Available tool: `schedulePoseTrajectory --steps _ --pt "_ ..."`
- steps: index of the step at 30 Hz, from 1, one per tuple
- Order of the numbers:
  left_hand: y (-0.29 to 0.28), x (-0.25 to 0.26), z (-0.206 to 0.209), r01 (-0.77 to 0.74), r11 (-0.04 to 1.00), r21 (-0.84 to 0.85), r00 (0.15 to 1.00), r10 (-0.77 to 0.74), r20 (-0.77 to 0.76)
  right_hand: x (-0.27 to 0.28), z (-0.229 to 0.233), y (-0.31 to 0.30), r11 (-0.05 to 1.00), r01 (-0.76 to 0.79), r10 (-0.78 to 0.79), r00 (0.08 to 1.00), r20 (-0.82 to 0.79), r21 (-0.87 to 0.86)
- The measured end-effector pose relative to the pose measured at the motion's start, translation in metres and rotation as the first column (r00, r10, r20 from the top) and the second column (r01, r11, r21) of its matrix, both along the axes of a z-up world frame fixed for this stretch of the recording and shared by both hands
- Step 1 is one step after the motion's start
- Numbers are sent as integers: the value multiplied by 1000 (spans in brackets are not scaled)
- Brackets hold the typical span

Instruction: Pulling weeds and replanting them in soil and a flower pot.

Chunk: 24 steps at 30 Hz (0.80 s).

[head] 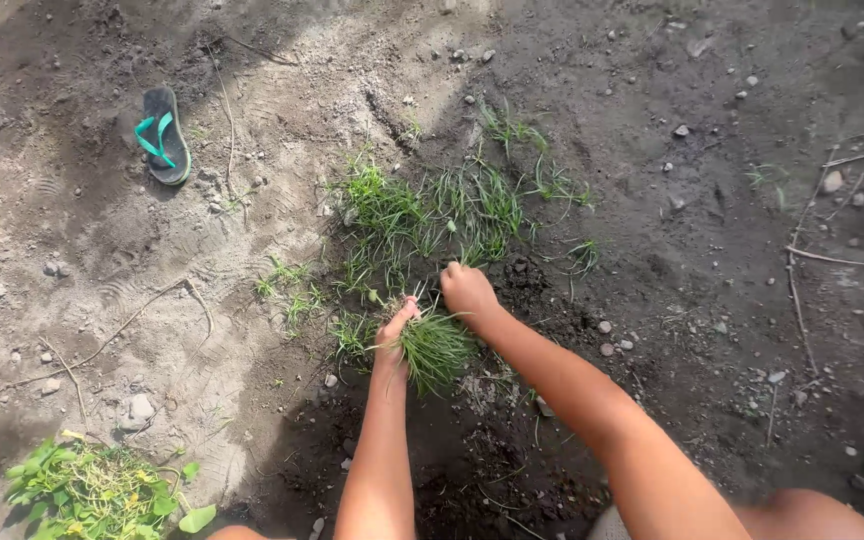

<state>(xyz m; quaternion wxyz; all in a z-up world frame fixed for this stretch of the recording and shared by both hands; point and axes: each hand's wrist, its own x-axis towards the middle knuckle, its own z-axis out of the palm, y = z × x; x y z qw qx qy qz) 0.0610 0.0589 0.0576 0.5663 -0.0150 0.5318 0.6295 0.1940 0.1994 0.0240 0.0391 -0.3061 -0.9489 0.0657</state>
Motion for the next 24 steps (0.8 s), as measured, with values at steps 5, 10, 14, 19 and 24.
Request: schedulePoseTrajectory --steps 5,10,14,19,24 --pt "-17 33 100 -10 1000 -4 998 10 -63 29 204 -62 893 313 -407 869 -282 -324" --pt "-41 67 279 25 992 -123 999 -28 -17 58 380 -116 846 263 -473 771 -426 -464" --pt "-74 78 331 37 995 96 999 -34 -34 78 504 -160 836 220 -436 822 -366 -502" --pt "-98 86 455 -15 999 51 996 19 -90 89 645 -196 897 150 -325 862 -389 -416" --pt "-139 73 578 399 909 123 697 -213 -685 93 770 -222 848 68 -341 829 -443 -525"
